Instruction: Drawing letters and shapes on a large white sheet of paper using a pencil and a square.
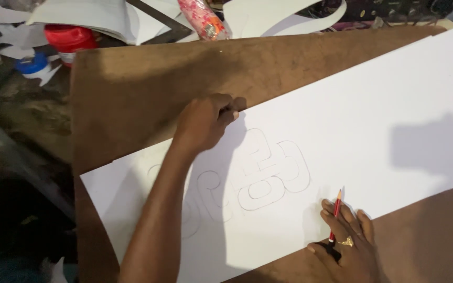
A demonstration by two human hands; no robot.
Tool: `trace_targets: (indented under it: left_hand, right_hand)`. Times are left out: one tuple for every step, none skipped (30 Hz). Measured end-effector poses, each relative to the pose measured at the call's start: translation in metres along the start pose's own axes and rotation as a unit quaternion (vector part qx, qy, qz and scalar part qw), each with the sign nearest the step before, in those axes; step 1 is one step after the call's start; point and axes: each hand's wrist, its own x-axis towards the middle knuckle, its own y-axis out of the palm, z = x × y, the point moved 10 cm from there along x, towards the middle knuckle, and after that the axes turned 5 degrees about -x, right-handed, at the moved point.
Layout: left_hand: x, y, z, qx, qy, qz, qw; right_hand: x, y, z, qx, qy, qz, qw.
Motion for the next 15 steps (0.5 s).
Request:
trace_targets:
  left_hand:
    - [0.004, 0.005, 0.007, -0.024, -0.034, 0.062, 0.997]
    - [0.005, 0.002, 0.009, -0.023, -0.035, 0.061, 0.997]
    - [0.005, 0.006, 0.014, -0.04, -0.049, 0.086, 0.994]
    - [0.005, 0.012, 0.017, -0.059, -0.062, 0.114, 0.99]
    - [0.004, 0.011, 0.013, -0.06, -0.062, 0.115, 0.99]
    - [0.003, 0.01, 0.009, -0.058, -0.067, 0.116, 0.989]
    - [0.002, 0.01, 0.005, -0.056, -0.071, 0.117, 0.989]
    - [0.001, 0.013, 0.003, -0.058, -0.071, 0.12, 0.989]
    - [0.001, 0.012, 0.0, -0.036, -0.067, 0.11, 0.991]
    - [0.0, 0.013, -0.002, -0.014, -0.064, 0.101, 0.993]
    - [-0.002, 0.017, 0.0, -0.015, -0.065, 0.105, 0.992]
    - [-0.001, 0.018, -0.002, 0.012, -0.043, 0.087, 0.995]
    - [0.0, 0.018, -0.005, 0.038, -0.021, 0.069, 0.997]
    - [0.0, 0.021, -0.005, 0.035, -0.02, 0.071, 0.997]
    - [0.001, 0.021, -0.007, 0.049, -0.008, 0.058, 0.997]
  right_hand:
    - [-0.001, 0.003, -0.002, -0.013, 0.012, 0.001, 1.0]
    - [-0.001, 0.003, 0.002, -0.012, 0.01, 0.001, 1.0]
    - [0.0, 0.002, 0.001, -0.013, 0.023, -0.005, 1.0]
    - [-0.002, 0.0, 0.001, -0.015, 0.039, -0.01, 0.999]
    - [-0.001, -0.001, 0.003, -0.015, 0.04, -0.009, 0.999]
    - [-0.001, -0.004, 0.003, -0.012, 0.046, -0.011, 0.999]
    - [0.0, -0.006, 0.004, -0.009, 0.052, -0.013, 0.999]
    - [0.002, -0.007, 0.008, -0.01, 0.054, -0.012, 0.998]
    - [0.004, -0.01, 0.01, -0.004, 0.062, -0.017, 0.998]
    - [0.005, -0.012, 0.012, 0.002, 0.071, -0.022, 0.997]
    - [0.005, -0.011, 0.015, 0.002, 0.075, -0.02, 0.997]
    - [0.006, -0.014, 0.017, 0.008, 0.079, -0.032, 0.996]
    - [0.008, -0.017, 0.019, 0.014, 0.084, -0.045, 0.995]
    - [0.009, -0.018, 0.021, 0.012, 0.088, -0.045, 0.995]
    - [0.01, -0.021, 0.025, 0.016, 0.084, -0.052, 0.995]
